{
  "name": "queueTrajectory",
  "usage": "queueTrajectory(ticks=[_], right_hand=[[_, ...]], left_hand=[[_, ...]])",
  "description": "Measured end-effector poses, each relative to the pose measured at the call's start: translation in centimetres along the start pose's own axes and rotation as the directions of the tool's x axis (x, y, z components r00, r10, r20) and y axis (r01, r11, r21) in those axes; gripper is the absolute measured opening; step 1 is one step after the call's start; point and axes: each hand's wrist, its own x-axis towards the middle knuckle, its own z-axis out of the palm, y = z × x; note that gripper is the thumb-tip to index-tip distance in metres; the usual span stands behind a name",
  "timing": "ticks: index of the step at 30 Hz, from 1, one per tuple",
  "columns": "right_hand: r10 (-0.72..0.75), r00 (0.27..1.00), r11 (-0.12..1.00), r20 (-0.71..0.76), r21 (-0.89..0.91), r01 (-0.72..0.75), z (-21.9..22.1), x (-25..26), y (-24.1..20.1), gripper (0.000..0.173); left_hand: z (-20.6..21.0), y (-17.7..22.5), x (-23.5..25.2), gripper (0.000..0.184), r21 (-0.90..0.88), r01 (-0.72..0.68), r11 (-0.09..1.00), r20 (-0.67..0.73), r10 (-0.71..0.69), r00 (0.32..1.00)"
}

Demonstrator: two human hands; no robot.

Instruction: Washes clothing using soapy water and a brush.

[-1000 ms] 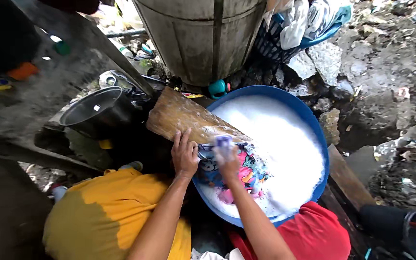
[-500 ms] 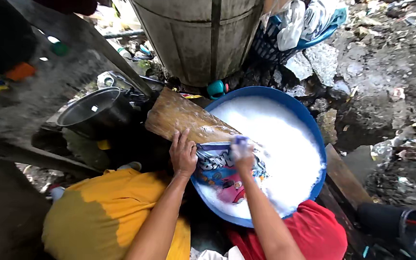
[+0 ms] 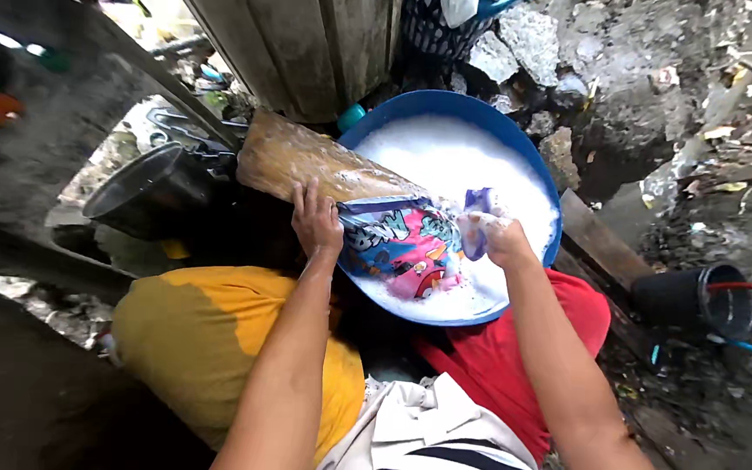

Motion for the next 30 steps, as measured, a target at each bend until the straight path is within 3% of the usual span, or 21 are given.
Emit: queueTrajectory(ticks=[3, 8, 15, 18, 23, 26, 28, 30], right_hand=[[-0.024, 0.999, 0.996, -0.040, 0.086, 0.027, -0.8, -4.6, -0.4, 0.037], [-0.068, 0.996, 0.991, -0.064, 0.113, 0.075, -1.0, -9.1, -0.1, 0.036], [-0.123, 0.989, 0.985, -0.083, 0.109, 0.132, 1.0, -9.1, -1.8, 0.033], [-0.081, 0.991, 0.985, -0.108, 0.145, 0.096, 1.3, -8.7, -1.5, 0.038], [0.042, 0.969, 0.987, -0.243, 0.162, -0.002, 1.4, -5.7, -0.7, 0.041], [0.034, 0.934, 0.994, -0.357, 0.105, 0.004, 1.4, -2.0, 0.9, 0.047], [0.019, 0.914, 1.000, -0.404, 0.019, -0.012, 1.8, 0.3, 2.2, 0.054], [0.025, 0.918, 0.991, -0.397, -0.110, -0.075, 2.5, 1.8, 2.5, 0.056]], left_hand=[[-0.6, 0.6, 0.0, 0.030, 0.016, 0.019, 1.000, 0.051, -0.020, 0.999], [-1.5, 1.7, -0.2, 0.032, 0.053, 0.051, 0.997, 0.102, -0.057, 0.993], [-1.1, 1.6, 0.1, 0.032, 0.113, 0.070, 0.991, 0.070, -0.078, 0.994], [-1.0, 1.7, -0.1, 0.032, 0.175, 0.044, 0.984, 0.041, -0.051, 0.998], [-2.4, 4.7, 1.5, 0.035, 0.304, 0.036, 0.952, 0.195, -0.099, 0.976], [-5.1, 7.0, 4.9, 0.038, 0.282, -0.020, 0.959, 0.456, -0.115, 0.882], [-7.5, 8.4, 7.7, 0.033, 0.192, -0.055, 0.980, 0.685, -0.094, 0.722], [-9.3, 9.4, 9.7, 0.025, -0.033, -0.038, 0.999, 0.825, 0.049, 0.563]])
